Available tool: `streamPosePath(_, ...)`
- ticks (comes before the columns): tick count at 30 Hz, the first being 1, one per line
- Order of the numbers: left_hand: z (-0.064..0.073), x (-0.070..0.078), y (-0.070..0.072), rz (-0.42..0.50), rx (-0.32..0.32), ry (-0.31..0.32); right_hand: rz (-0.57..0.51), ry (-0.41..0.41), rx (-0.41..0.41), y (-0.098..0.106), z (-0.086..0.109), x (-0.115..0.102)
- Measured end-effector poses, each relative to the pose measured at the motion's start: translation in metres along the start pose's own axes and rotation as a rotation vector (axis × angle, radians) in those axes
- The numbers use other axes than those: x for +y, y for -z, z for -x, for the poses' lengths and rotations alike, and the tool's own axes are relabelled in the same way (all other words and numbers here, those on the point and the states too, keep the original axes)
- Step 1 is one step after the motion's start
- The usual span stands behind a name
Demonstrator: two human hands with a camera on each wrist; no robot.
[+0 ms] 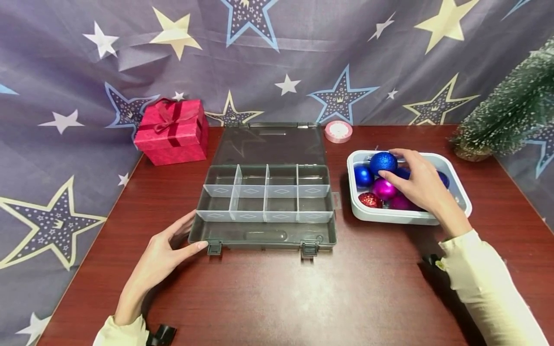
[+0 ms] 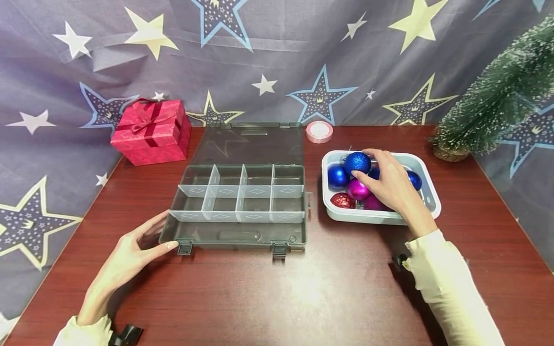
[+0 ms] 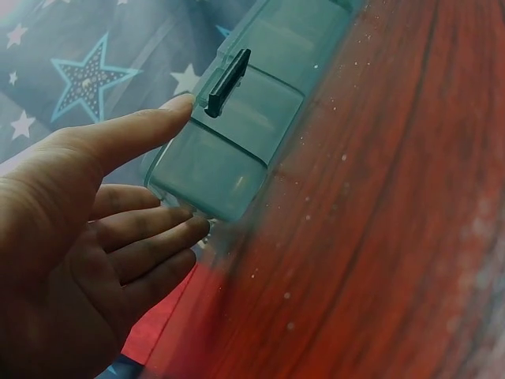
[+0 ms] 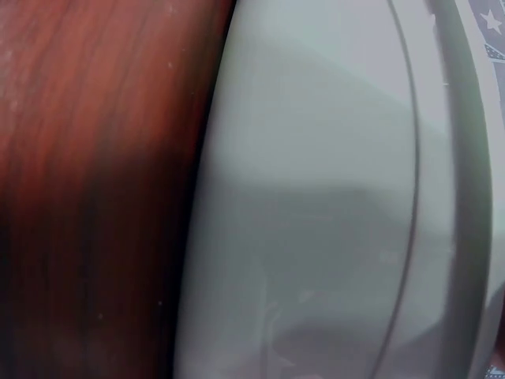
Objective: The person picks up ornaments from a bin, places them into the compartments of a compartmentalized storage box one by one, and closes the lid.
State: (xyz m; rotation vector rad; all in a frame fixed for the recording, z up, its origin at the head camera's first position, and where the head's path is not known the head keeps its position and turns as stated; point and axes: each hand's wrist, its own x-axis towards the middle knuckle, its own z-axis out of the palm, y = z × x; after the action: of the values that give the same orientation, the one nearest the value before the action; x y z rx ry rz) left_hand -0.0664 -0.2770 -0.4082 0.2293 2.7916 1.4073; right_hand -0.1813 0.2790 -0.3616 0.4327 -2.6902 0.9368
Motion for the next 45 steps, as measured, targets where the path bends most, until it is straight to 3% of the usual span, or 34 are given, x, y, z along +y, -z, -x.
streamPosePath(18,-0.001,-0.002,-0.004,0.006,0.011,-0.016,-0.041,-0.019,0.033,0.005,0.000,-0.012)
streamPosePath(25,-0.001,-0.003,-0.002,-0.004,0.018,-0.018,-0.106,0.055,0.043,0.003,-0.002,-0.026)
streamPosePath(33,-0.002,-0.003,-0.002,0.001,0.023,-0.027,-0.118,0.157,-0.023,-0.005,-0.008,-0.047)
streamPosePath(45,-0.002,-0.004,-0.002,0.015,0.019,-0.017,-0.153,0.171,-0.134,-0.030,-0.030,-0.055)
